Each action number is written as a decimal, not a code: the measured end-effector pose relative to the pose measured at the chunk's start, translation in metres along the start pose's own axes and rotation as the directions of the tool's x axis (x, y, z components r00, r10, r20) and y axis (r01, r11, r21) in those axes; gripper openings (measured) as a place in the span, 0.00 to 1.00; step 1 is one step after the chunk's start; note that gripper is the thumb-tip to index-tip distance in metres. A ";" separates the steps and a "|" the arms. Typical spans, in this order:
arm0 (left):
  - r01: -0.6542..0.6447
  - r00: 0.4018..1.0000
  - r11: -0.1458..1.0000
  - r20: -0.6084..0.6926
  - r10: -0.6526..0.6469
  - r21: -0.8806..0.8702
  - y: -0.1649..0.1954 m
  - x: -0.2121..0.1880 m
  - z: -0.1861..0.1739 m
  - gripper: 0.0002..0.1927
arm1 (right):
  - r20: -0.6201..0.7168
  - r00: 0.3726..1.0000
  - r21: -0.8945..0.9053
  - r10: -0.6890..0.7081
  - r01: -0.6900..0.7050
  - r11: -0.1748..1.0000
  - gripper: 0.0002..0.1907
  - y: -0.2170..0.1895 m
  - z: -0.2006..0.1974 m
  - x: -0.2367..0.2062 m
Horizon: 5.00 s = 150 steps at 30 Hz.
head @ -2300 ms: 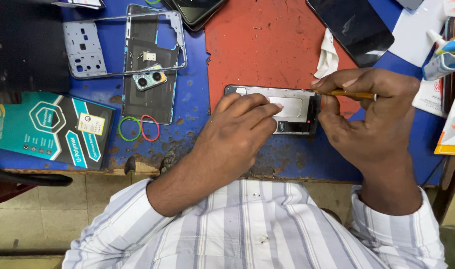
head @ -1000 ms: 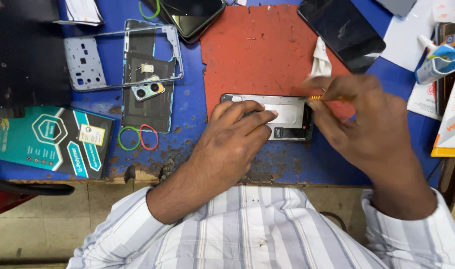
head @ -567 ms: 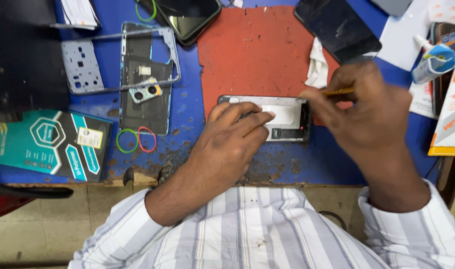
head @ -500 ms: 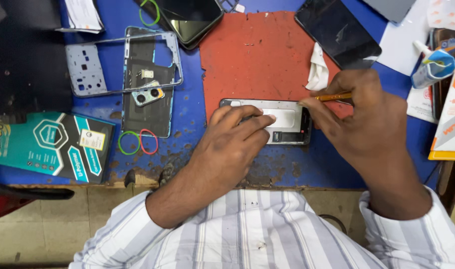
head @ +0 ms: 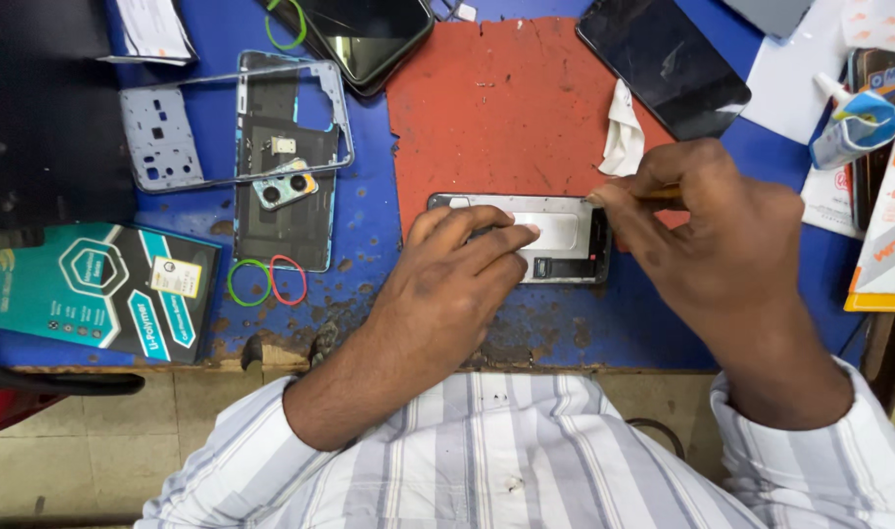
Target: The person secures a smartphone with rubber bands, then removes them. The person then uses a screwdriver to unscrew screws from the back of a different smartphone, removing the back cover to expose internal components.
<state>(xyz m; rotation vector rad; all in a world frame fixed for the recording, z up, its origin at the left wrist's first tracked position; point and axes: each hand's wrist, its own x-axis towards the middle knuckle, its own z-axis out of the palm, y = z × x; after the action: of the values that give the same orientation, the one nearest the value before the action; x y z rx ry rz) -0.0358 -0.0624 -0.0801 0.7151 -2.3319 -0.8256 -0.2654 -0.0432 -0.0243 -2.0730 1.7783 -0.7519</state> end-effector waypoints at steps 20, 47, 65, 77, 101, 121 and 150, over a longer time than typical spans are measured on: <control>0.017 0.979 0.988 -0.199 -0.048 -0.152 0.006 -0.009 0.001 0.07 | -0.107 0.985 0.507 0.135 -0.063 0.859 0.22 -0.019 0.007 -0.031; 0.149 0.947 0.945 -0.231 -0.221 -0.292 0.007 -0.012 0.005 0.10 | -0.212 0.977 0.536 0.021 0.099 0.839 0.24 -0.030 0.022 -0.065; 0.069 0.990 0.998 -0.123 -0.069 -0.004 0.002 -0.013 0.000 0.07 | -0.115 0.979 0.217 -0.166 0.188 0.958 0.25 -0.011 0.031 -0.015; 0.054 0.991 0.998 -0.122 -0.055 -0.008 0.000 -0.014 -0.002 0.08 | 0.049 0.982 0.103 -0.181 0.175 0.979 0.15 -0.014 0.016 -0.003; 0.046 0.994 0.999 -0.101 -0.044 0.016 -0.001 -0.012 -0.003 0.08 | 0.140 0.986 0.133 -0.091 0.073 0.988 0.11 -0.017 0.012 0.012; 0.052 0.994 0.999 -0.097 -0.052 -0.005 -0.002 -0.012 -0.004 0.09 | 0.042 0.999 0.089 -0.021 0.018 0.996 0.13 -0.024 0.015 0.011; 0.054 0.994 0.999 -0.097 -0.053 0.005 -0.001 -0.013 -0.004 0.09 | -0.034 0.999 -0.088 -0.034 0.031 0.996 0.17 -0.029 0.026 0.001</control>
<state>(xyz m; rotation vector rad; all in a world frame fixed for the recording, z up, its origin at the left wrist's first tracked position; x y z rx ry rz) -0.0232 -0.0566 -0.0824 0.8068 -2.2396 -0.7879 -0.2271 -0.0414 -0.0295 -2.1625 1.8321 -0.7366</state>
